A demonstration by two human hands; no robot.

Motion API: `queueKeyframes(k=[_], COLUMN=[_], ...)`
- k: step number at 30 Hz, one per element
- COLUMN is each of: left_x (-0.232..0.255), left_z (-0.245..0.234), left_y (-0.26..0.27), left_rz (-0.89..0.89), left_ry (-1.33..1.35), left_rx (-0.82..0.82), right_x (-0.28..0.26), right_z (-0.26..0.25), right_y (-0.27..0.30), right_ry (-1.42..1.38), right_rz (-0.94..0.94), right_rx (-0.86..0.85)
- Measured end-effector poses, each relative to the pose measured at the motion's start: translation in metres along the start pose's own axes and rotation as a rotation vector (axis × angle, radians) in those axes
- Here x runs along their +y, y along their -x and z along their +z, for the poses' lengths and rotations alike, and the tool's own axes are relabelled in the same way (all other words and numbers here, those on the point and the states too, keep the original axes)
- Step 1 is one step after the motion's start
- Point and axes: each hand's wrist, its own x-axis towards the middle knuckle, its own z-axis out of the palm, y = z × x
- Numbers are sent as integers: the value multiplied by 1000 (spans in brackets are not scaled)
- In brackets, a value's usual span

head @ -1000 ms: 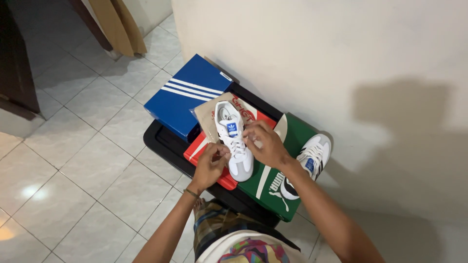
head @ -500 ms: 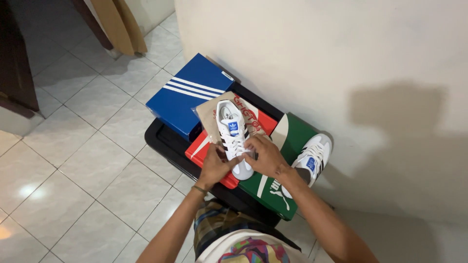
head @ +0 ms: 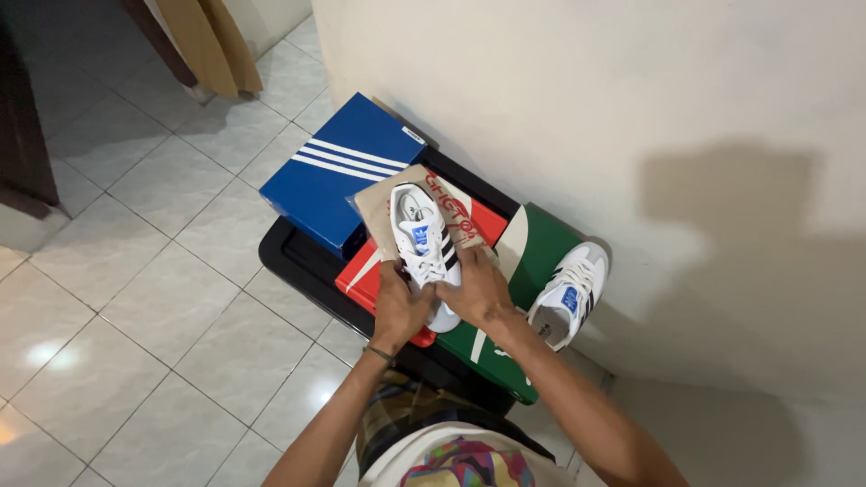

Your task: The person unboxes and packs sneakers, removing shoes from shoeboxes, turning them over by hand, and wrapping them in tissue paper inside the boxes.

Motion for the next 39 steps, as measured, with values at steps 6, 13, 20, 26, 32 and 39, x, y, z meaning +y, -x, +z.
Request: queueKeyframes(k=[6,13,20,26,32,39], left_x=[-3,19,44,31,7,-10], left_z=[-4,-27,-71,-92,-68,-59], left_y=[-6,1,-54,-82,-70,-54], left_rz=[59,54,460,656,616,588], left_ry=[39,-53,-348,-378,-358,-371], left_rx=[-11,-73,-342,-353,-81,236], right_x=[-11,-2,16,17,25,37], right_z=[0,-36,-59,-53,-41,-40], right_y=[4,-18,-68,-68,-99,-111], right_ry=[-30,-117,-125,157,230,244], right_rz=[57,-217,-208,-324,-327,-332], right_rx=[-26,32,-2,184,41,-56])
